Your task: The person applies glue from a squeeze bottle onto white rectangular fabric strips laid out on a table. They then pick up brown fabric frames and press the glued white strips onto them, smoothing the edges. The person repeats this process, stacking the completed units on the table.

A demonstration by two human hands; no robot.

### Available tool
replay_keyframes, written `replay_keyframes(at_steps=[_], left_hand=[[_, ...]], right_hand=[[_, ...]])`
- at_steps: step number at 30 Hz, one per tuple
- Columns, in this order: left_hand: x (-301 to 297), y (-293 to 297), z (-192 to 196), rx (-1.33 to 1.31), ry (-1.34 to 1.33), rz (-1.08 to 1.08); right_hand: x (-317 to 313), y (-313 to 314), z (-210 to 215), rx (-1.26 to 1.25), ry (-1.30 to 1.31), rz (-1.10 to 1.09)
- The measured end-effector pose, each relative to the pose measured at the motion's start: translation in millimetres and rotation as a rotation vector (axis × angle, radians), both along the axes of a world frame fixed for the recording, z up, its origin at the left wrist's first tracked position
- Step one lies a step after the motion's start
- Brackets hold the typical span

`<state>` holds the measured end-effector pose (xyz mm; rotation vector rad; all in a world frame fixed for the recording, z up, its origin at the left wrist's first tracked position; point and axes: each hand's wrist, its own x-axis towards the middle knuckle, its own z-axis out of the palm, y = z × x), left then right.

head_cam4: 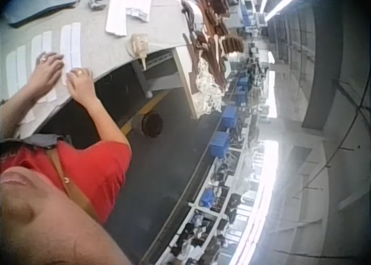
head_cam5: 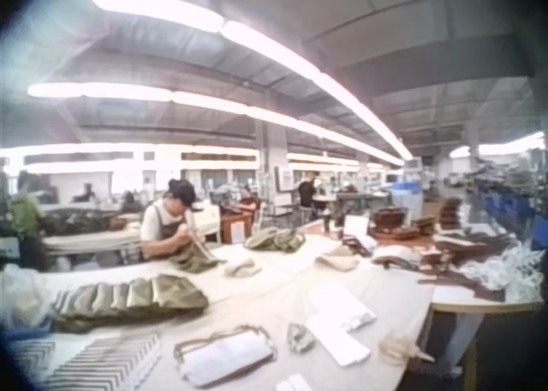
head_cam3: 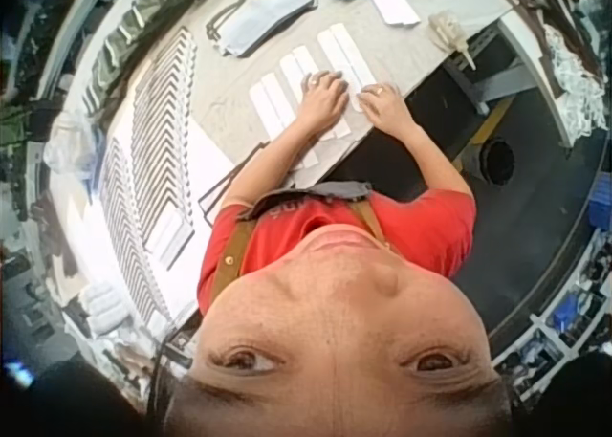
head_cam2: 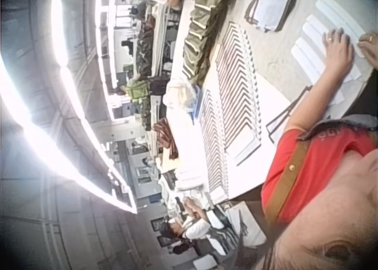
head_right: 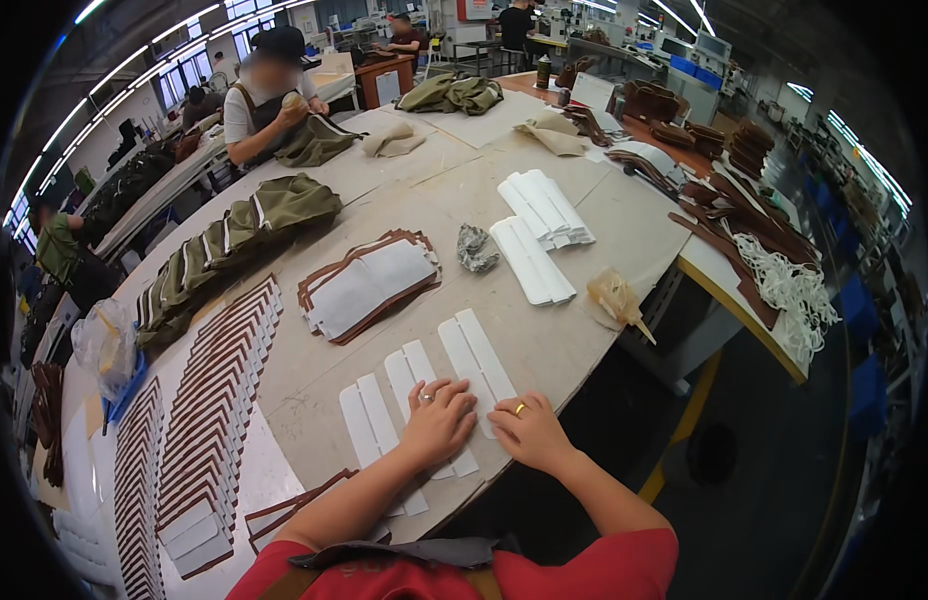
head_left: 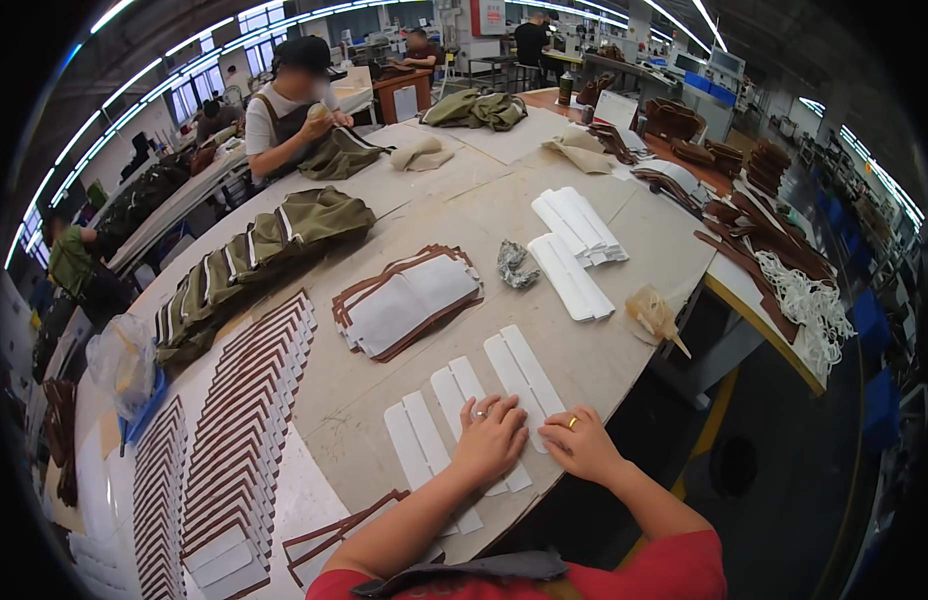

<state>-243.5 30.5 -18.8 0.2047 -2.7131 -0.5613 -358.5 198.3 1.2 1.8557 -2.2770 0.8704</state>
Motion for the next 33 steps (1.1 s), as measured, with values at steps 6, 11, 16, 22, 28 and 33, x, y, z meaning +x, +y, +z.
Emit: replay_keyframes(at_steps=[6,11,16,22,28,33], left_hand=[[0.1,1.1,0.4,-0.001,0.0,0.002],[-1.2,1.4,1.3,0.008,0.012,-0.009],[2.9,-1.4,2.7,0.006,-0.012,-0.007],[-1.0,2.7,2.3,0.013,0.007,-0.04],[2.2,-0.3,1.3,-0.016,-0.041,-0.024],[-0.5,0.7,5.0,0.066,-0.102,-0.009]], right_hand=[[18.7,25.7,-0.8,-0.053,-0.023,0.017],[18.5,24.6,2.9,-0.066,-0.092,0.036],[-45.0,9.7,30.7,-0.188,0.199,-0.134],[-216.6,18.4,28.2,-0.292,0.393,-0.841],[-242.8,5.8,9.2,0.243,-0.17,-0.939],[-212.4,9.4,15.2,0.257,0.144,-0.865]])
